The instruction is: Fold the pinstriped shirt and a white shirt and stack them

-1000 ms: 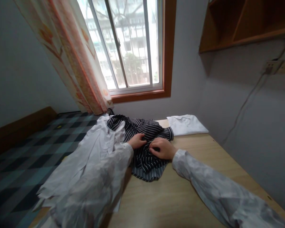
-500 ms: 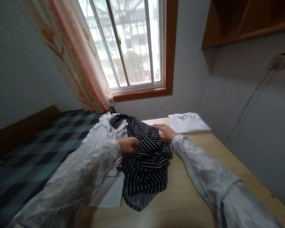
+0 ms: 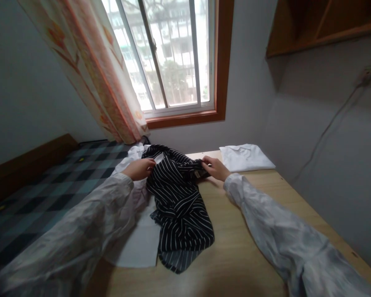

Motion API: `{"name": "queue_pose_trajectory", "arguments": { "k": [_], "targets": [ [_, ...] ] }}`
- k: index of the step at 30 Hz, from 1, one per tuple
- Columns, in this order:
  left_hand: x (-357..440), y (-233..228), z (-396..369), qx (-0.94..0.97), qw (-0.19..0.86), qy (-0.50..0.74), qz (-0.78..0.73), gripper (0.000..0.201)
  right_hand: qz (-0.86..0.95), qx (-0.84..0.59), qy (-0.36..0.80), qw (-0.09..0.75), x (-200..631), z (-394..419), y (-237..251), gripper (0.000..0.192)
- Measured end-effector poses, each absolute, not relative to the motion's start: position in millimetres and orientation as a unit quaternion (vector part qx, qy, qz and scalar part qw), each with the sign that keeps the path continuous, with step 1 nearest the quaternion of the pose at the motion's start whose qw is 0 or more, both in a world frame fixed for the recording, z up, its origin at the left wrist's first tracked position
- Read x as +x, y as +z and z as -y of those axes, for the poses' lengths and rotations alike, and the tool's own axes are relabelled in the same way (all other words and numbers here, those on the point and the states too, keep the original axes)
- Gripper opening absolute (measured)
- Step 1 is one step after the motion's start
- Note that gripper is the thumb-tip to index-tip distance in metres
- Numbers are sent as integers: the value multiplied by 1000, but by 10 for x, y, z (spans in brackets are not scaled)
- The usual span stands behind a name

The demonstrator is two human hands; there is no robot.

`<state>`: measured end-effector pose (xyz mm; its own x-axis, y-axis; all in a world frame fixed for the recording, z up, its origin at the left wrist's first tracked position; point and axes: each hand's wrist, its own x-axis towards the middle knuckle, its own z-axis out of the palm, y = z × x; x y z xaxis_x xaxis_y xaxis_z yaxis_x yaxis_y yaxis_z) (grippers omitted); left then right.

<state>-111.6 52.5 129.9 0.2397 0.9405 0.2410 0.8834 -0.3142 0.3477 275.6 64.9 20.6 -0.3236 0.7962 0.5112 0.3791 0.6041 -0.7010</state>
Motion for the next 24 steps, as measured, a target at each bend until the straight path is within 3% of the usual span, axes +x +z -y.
{"name": "queue_pose_trajectory", "arguments": {
  "k": [3,6,9,13,17,20,24],
  "targets": [
    [-758,1442,-403,840,9,189,-508,31,768,-383,270,436,2651,-636,376,32],
    [-291,1448,-240,892,46,192,-407,44,764,-390,299,418,2548,-675,464,39],
    [20,1312,-182,897,89,149,-406,65,744,-397,348,410,2506,-704,481,46],
    [50,1097,-327,855,168,179,-457,38,709,-402,416,404,2590,-679,464,58],
    [-88,1005,-489,793,285,240,-482,42,691,-375,441,432,2753,-600,384,62],
    [-151,980,-539,738,314,244,-545,41,709,-362,387,467,2828,-498,265,55],
    [-184,938,-569,706,310,250,-586,37,757,-346,243,499,2809,-305,123,61]
  ]
}}
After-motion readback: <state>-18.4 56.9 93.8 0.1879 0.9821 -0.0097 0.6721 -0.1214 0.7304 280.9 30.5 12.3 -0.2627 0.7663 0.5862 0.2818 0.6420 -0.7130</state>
